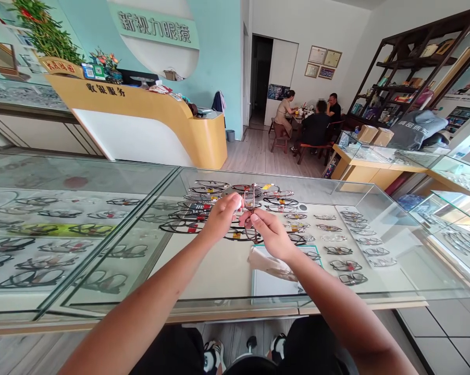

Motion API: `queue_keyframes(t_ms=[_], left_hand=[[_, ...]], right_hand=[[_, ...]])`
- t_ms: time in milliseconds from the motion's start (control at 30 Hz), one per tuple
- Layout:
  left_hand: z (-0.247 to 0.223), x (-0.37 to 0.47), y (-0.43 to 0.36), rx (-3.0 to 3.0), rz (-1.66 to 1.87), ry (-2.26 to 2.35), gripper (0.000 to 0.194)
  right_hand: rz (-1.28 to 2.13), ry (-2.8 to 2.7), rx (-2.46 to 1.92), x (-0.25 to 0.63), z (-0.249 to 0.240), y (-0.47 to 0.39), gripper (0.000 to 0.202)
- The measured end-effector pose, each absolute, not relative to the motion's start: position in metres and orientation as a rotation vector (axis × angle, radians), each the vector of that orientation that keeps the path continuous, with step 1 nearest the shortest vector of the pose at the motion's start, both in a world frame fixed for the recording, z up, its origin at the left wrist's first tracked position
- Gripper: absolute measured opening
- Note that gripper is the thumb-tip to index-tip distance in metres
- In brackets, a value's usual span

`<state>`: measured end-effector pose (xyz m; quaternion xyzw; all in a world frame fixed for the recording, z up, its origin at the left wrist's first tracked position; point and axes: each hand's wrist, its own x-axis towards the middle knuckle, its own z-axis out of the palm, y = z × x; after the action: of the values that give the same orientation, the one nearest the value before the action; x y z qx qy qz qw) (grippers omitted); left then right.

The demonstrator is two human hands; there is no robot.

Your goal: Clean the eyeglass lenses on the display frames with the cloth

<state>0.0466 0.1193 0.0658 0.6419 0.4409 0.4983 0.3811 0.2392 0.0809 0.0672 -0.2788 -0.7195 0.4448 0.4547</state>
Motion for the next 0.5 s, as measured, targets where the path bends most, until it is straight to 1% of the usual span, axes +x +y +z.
queue_keyframes(t_ms=[167,333,433,500], left_hand=[[0.066,0.048,0.117,1.643,1.271,1.142,0.055],[0.074,0.05,0.113,1.626,1.375,1.142,0.061],[0.075,0.049,0.112,1.639,1.353,1.13,0.064],[0.074,0.048,0.112,1.698,1.308,1.134,0.062]], right_hand=[[1.137,-1.763,-0.664,0.238,0.064,0.081,0.055],[1.173,-1.729,-0.666,0.239,0.069,0.081,0.055],[1.162,-1.674,-0.695,0.243,0.073,0.085,0.057],[1.106,-1.63,-0.726,0.246,0.074,0.09,0.058]])
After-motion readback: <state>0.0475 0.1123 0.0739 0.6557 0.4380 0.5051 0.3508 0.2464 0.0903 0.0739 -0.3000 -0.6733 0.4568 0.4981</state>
